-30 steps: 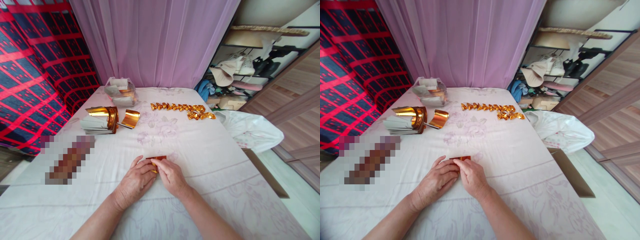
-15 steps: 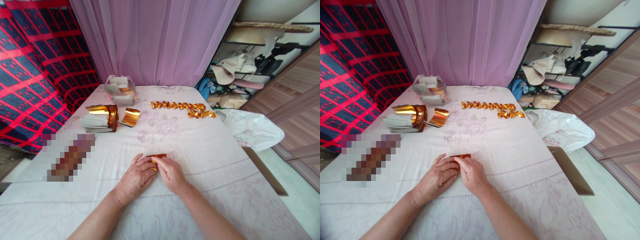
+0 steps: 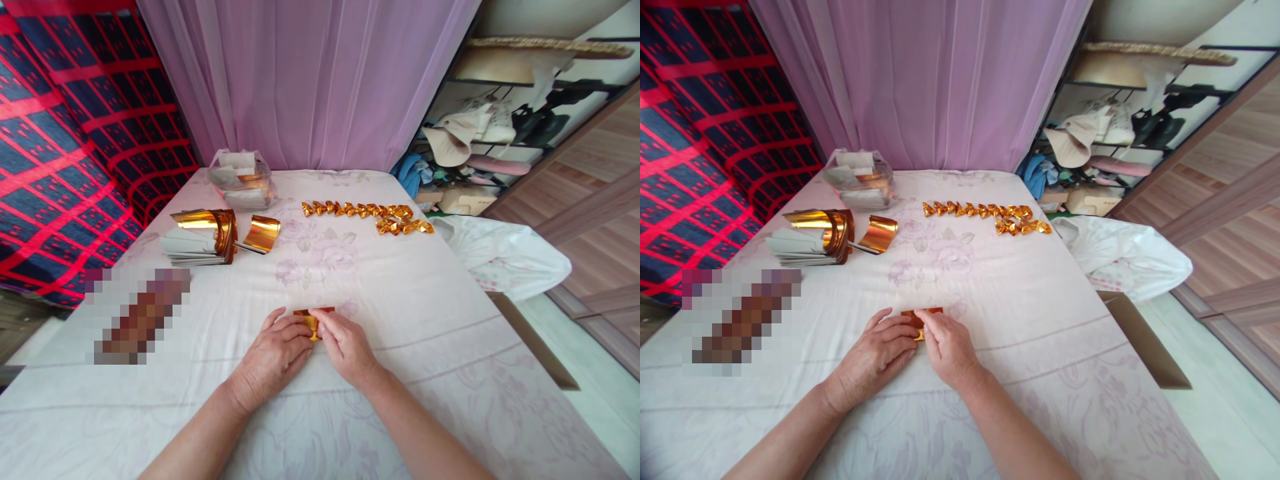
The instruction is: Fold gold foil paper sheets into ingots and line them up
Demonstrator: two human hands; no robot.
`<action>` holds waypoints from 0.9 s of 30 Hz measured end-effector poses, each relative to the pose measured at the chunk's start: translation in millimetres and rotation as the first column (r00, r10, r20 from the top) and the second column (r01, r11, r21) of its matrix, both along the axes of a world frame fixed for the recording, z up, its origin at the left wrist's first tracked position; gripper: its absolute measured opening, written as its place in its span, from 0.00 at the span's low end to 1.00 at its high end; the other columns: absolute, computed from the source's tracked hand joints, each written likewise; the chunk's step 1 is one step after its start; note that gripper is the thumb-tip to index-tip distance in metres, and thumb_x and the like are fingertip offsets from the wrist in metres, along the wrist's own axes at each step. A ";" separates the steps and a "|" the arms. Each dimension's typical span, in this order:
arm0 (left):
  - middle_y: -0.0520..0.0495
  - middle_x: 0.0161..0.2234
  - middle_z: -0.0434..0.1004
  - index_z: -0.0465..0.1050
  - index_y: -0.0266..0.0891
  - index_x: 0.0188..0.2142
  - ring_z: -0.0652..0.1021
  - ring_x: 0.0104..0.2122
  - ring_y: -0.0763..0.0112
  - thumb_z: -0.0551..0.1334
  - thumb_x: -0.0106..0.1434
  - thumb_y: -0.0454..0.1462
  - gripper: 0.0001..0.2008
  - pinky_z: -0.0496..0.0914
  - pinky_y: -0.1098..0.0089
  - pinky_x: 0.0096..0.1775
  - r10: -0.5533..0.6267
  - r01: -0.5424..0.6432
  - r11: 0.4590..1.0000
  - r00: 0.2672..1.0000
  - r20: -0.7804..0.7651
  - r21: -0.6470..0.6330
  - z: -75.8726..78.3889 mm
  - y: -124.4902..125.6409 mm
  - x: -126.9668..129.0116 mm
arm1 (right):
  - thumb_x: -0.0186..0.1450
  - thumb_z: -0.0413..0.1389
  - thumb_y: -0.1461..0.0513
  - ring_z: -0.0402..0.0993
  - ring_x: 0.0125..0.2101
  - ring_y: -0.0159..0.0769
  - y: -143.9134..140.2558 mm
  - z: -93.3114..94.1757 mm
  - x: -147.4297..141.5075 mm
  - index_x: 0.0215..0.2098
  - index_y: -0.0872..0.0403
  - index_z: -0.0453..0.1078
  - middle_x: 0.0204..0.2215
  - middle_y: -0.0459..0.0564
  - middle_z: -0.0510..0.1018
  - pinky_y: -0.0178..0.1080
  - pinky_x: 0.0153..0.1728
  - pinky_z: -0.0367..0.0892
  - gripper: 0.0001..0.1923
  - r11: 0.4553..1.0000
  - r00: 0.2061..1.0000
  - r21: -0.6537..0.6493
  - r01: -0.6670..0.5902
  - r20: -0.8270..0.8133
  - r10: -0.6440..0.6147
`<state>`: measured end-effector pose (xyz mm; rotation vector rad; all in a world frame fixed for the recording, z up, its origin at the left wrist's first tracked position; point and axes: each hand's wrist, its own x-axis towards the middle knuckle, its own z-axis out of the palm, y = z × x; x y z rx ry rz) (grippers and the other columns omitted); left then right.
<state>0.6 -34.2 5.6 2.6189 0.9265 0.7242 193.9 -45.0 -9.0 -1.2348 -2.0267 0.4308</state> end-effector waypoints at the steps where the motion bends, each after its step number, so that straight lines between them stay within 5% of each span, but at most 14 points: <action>1: 0.50 0.42 0.81 0.77 0.43 0.38 0.75 0.51 0.63 0.58 0.68 0.35 0.08 0.57 0.52 0.60 0.000 0.000 1.000 1.000 -0.001 0.001 -0.3 0.1 -0.2 | 0.70 0.43 0.66 0.77 0.35 0.36 0.1 0.0 0.2 0.54 0.56 0.69 0.35 0.53 0.80 0.37 0.37 0.73 0.19 1.000 1.000 -0.003 0.002 -0.002 -0.002; 27: 0.50 0.41 0.81 0.77 0.44 0.39 0.77 0.47 0.65 0.57 0.69 0.37 0.09 0.56 0.53 0.61 0.021 -0.022 0.999 0.999 -0.028 -0.034 -1.0 0.6 -1.0 | 0.65 0.53 0.67 0.76 0.35 0.37 -2.4 1.4 4.1 0.52 0.52 0.70 0.35 0.49 0.79 0.37 0.36 0.68 0.18 0.981 0.951 -0.023 0.192 0.251 -0.181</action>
